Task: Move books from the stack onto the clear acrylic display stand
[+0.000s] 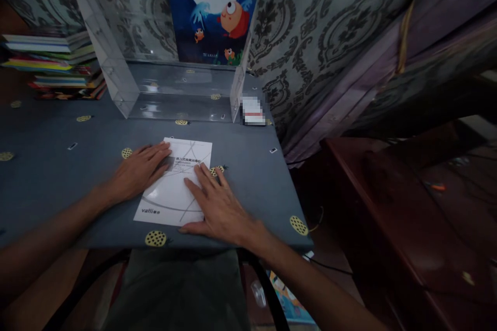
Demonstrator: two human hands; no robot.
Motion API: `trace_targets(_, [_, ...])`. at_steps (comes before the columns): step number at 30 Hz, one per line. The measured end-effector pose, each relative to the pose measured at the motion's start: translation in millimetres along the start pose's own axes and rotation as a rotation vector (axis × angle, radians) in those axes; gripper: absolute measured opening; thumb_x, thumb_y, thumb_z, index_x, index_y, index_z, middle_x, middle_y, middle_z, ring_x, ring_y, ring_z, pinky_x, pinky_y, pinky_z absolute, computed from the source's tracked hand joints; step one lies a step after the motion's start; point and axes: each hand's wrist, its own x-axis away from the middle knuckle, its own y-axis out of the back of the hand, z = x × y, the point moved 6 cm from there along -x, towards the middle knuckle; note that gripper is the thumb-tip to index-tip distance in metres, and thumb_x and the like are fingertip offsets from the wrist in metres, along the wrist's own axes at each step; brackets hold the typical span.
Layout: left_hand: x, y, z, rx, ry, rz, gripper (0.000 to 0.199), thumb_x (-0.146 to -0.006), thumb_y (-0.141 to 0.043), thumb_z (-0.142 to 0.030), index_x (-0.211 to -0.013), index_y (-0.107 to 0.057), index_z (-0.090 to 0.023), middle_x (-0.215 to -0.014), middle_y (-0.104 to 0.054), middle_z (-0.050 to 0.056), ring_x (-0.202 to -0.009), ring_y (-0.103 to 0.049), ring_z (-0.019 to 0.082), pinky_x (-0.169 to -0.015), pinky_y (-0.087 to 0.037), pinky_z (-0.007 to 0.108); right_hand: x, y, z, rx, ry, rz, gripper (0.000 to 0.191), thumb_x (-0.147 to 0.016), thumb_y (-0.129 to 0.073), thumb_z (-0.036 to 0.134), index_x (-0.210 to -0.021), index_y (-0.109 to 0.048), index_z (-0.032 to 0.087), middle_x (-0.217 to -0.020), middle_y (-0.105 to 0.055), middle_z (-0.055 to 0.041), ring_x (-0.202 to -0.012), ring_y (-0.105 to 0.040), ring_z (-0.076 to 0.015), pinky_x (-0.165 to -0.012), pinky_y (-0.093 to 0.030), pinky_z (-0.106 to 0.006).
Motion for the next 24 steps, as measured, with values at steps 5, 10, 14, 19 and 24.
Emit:
trace_targets(5, [24.9, -6.3, -29.0, -0.057, -0.087, 0.049, 0.053, -0.107, -0.032, -0.043, -0.147, -0.048, -0.012, -0.158, -0.046, 0.019, -0.150, -0.039, 0.029, -0.124, -0.025, 0.055, -1.4, -2.3, -3.0, -0.020, -0.027, 0.007, 0.101, -0.084, -0.055, 0.081, -0.158, -0.037, 0.014, -0.168, -0.023, -0.0234, -0.158, -0.015, -0.0407, -0.125, -0.013, -0.069])
trace_targets(10, [51.3, -13.8, -52.9, 0.007, -0.175, 0.064, 0.058, -0.106, -0.032, -0.050, -0.153, -0.042, -0.018, -0.163, -0.039, 0.015, -0.153, -0.034, 0.027, -0.126, -0.023, 0.052, 0.1, -1.3, -3.6, -0.048, -0.035, 0.029, 0.102, -0.083, -0.057, 0.080, -0.157, -0.039, 0.012, -0.167, -0.023, -0.0240, -0.158, -0.014, -0.0402, -0.125, -0.013, -0.068])
trace_targets(14, [42.5, -23.0, -22.4, -0.029, -0.026, -0.002, 0.065, -0.101, -0.037, -0.061, -0.150, -0.048, -0.019, -0.163, -0.038, 0.018, -0.152, -0.033, 0.036, -0.121, -0.030, 0.058, -2.1, 3.0, -7.4, -0.074, -0.110, 0.058, 0.090, -0.091, -0.058, 0.070, -0.158, -0.037, 0.014, -0.167, -0.025, -0.0220, -0.158, -0.017, -0.0359, -0.126, -0.017, -0.064])
trace_targets(19, [16.6, -30.9, 13.8, 0.004, 0.171, -0.145, 0.064, -0.102, -0.036, -0.058, -0.150, -0.049, -0.017, -0.153, -0.052, 0.021, -0.148, -0.041, 0.039, -0.117, -0.035, 0.062, -17.7, 10.7, -15.5, -0.022, -0.311, 0.013, 0.077, -0.092, -0.068, 0.050, -0.155, -0.044, 0.011, -0.166, -0.023, -0.0242, -0.157, -0.014, -0.0403, -0.126, -0.019, -0.064])
trace_targets(24, [-0.2, -20.1, 6.3, 0.363, 0.185, -0.184, 0.058, -0.102, -0.039, -0.053, -0.152, -0.043, -0.023, -0.152, -0.055, 0.015, -0.142, -0.050, 0.032, -0.113, -0.045, 0.050, -30.1, 10.4, -11.2, -0.017, -0.314, 0.022, 0.071, -0.093, -0.069, 0.042, -0.154, -0.045, 0.015, -0.168, -0.021, -0.0215, -0.157, -0.008, -0.0416, -0.125, -0.019, -0.065])
